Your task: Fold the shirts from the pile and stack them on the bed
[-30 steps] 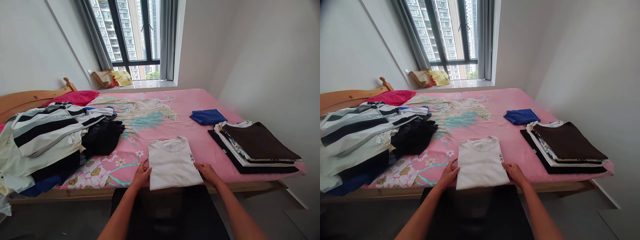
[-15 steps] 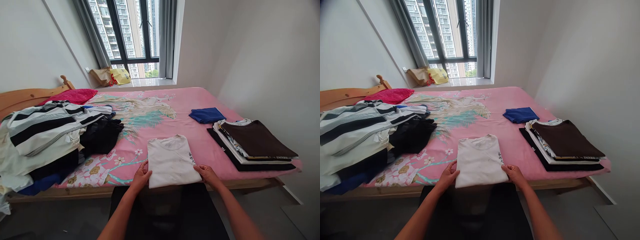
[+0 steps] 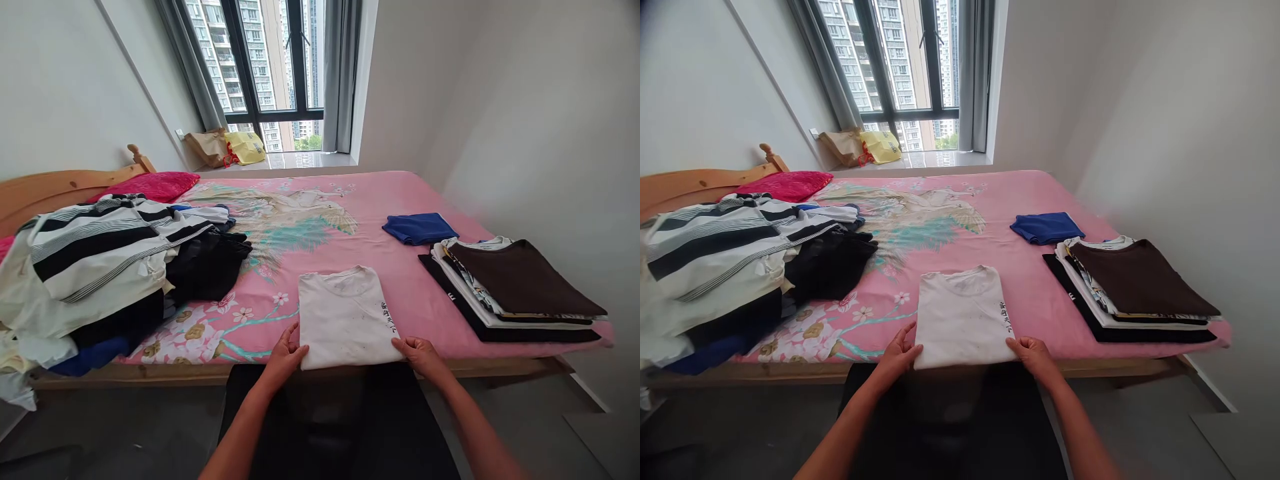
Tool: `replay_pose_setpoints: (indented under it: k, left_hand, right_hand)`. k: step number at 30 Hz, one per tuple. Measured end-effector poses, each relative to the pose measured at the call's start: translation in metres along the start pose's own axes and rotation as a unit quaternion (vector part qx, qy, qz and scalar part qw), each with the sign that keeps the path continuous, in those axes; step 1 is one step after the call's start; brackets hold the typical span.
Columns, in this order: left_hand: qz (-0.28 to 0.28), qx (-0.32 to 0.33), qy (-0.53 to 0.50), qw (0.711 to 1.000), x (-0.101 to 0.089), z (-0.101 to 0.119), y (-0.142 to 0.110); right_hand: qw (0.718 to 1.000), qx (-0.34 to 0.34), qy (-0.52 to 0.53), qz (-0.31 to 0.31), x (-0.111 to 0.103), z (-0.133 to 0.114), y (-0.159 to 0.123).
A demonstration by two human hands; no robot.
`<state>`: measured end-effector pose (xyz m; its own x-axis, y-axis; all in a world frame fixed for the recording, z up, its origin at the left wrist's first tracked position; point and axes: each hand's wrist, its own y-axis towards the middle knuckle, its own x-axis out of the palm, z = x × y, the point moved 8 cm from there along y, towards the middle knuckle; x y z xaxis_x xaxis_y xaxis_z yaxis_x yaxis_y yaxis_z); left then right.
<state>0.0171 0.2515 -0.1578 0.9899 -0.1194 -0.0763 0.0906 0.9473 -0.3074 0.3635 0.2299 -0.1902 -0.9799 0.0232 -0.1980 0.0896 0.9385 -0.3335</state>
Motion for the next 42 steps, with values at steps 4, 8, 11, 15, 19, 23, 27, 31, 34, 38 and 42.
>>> replay_pose_setpoints:
  k: [4,8,11,15,19,23,27,31,34,38,42]
  left_hand:
    - [-0.005,0.006,0.026,1.0,-0.002,-0.009,-0.012]
    - [0.037,0.037,0.001,0.999,-0.007,-0.018,-0.021]
    - [0.076,0.05,0.003,0.996,-0.01,-0.02,-0.028]
    - [0.123,0.052,0.021,0.991,-0.012,-0.016,-0.034]
    - [0.091,0.042,0.011,0.995,-0.003,-0.014,-0.032]
    - [0.089,0.044,0.024,0.995,0.0,-0.017,-0.03]
    - [0.151,0.059,0.092,0.982,-0.011,-0.012,-0.039]
    - [0.174,0.05,0.17,0.969,-0.016,-0.002,-0.048]
    - [0.147,0.019,0.185,0.972,-0.009,-0.004,-0.047]
    - [0.141,-0.018,0.067,0.988,0.004,-0.016,-0.039]
    - [0.133,-0.041,-0.056,0.989,0.014,-0.025,-0.032]
  right_hand:
    - [1.0,0.006,-0.006,0.027,-0.004,0.001,-0.01]
    - [1.0,-0.009,0.023,-0.008,-0.001,0.008,-0.016]
    - [0.999,-0.037,0.037,-0.006,-0.001,0.011,-0.019]
    - [0.997,-0.046,0.058,0.02,0.003,0.011,-0.02]
    - [0.993,-0.025,0.116,0.007,0.015,0.007,-0.022]
    - [0.994,0.036,0.098,0.016,0.016,0.015,-0.028]
    - [0.993,0.054,0.085,0.068,0.006,0.024,-0.035]
    - [0.988,0.084,0.069,0.106,0.003,0.026,-0.041]
    - [0.985,0.104,0.085,0.109,0.011,0.02,-0.044]
    - [0.982,0.113,0.091,0.123,0.018,0.009,-0.045]
    - [0.98,0.108,0.117,0.12,0.022,0.0,-0.042]
